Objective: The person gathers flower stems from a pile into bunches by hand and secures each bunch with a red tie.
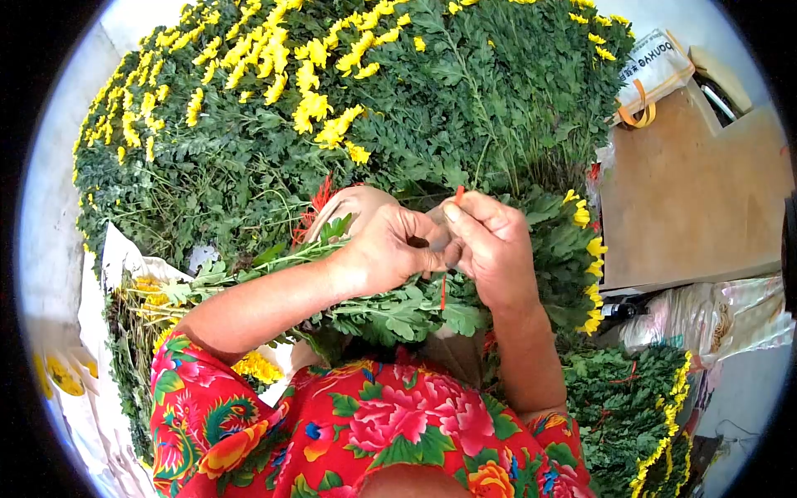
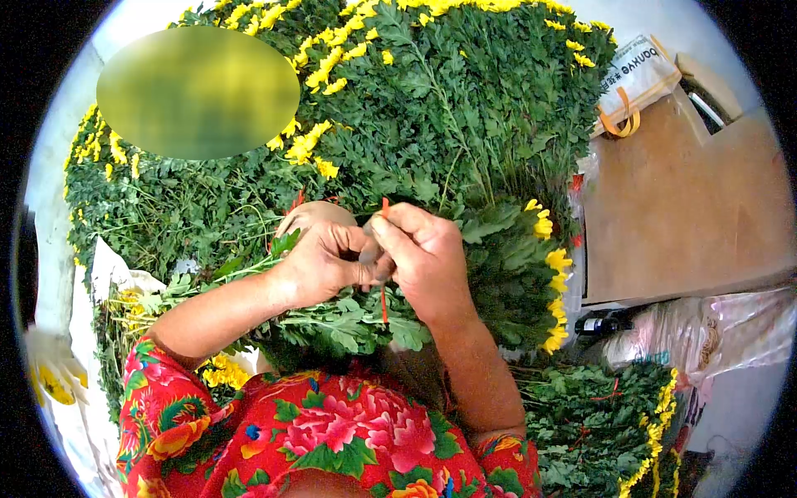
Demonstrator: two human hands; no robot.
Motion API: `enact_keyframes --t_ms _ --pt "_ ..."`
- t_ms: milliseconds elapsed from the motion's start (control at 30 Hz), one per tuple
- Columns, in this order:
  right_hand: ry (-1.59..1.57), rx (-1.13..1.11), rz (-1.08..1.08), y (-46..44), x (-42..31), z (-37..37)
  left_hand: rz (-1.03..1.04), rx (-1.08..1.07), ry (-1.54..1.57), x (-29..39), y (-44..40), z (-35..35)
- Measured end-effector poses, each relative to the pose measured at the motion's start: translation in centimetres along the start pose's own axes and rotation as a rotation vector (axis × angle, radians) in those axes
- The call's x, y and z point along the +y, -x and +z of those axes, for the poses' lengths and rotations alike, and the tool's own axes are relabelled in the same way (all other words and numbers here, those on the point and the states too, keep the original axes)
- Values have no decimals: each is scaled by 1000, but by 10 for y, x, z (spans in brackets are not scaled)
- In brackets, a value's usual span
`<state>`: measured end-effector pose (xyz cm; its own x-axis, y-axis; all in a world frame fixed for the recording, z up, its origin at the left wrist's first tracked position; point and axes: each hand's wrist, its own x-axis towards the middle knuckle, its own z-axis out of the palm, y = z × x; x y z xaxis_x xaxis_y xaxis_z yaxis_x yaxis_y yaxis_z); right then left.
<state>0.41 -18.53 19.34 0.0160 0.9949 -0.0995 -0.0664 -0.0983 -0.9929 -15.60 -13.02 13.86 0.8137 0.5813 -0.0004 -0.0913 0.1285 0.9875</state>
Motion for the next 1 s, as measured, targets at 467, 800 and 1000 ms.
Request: enact_keyframes --t_ms 467,800,1000 --pt "703 -44 -319 23 14 -17 12 -8 192 4 2 -13" --pt "523 -128 -365 29 16 -18 -139 -28 287 1 -3 -16" --pt "248 128 -120 26 25 -17 818 37 -1176 16 2 -8"
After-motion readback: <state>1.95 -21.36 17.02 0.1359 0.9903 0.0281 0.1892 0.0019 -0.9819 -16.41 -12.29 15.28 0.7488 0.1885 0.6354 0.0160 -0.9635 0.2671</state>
